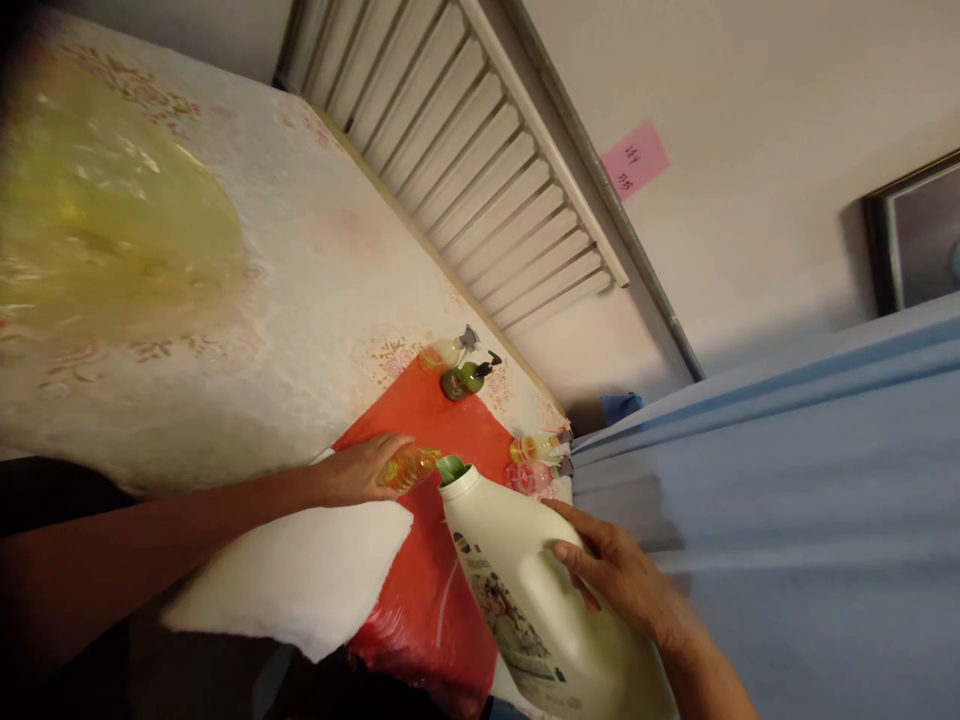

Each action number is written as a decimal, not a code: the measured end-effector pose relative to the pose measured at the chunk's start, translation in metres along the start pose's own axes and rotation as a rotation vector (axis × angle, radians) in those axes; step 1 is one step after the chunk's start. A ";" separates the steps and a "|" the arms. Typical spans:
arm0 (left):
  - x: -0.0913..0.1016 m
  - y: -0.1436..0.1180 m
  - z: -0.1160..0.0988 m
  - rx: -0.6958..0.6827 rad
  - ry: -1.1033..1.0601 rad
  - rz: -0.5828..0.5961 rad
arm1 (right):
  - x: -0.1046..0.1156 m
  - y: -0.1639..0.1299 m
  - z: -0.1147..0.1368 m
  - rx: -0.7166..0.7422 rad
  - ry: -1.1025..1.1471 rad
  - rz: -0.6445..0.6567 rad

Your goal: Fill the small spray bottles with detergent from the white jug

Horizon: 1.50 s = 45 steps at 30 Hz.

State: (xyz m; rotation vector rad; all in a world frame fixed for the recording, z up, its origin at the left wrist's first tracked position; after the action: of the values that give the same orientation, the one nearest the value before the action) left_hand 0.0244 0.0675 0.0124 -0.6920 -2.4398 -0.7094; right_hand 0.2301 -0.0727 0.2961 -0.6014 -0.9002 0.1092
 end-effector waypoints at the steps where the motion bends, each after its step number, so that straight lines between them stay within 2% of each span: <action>1: 0.000 0.000 0.000 0.002 -0.001 -0.002 | 0.000 0.000 0.000 -0.001 -0.005 -0.002; 16: 0.006 0.000 -0.006 0.013 -0.003 0.015 | 0.001 0.000 0.000 0.011 -0.015 0.005; 31: 0.001 0.000 -0.002 -0.022 0.001 -0.012 | 0.001 0.001 0.001 -0.002 -0.008 0.013; 45: 0.004 0.001 -0.004 0.011 -0.002 0.010 | 0.001 0.002 0.004 0.005 -0.005 0.024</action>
State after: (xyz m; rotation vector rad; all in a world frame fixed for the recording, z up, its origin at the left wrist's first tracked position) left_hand 0.0232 0.0668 0.0179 -0.7004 -2.4385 -0.6914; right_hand 0.2278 -0.0694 0.2973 -0.6072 -0.8973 0.1344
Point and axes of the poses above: each hand's wrist, its own y-axis towards the middle knuckle, its own x-axis out of the back of the hand, z = x × y, the point moved 4 cm from there along y, towards the middle knuckle, and after that the axes turned 11 degrees about y, right-handed, at the moved point
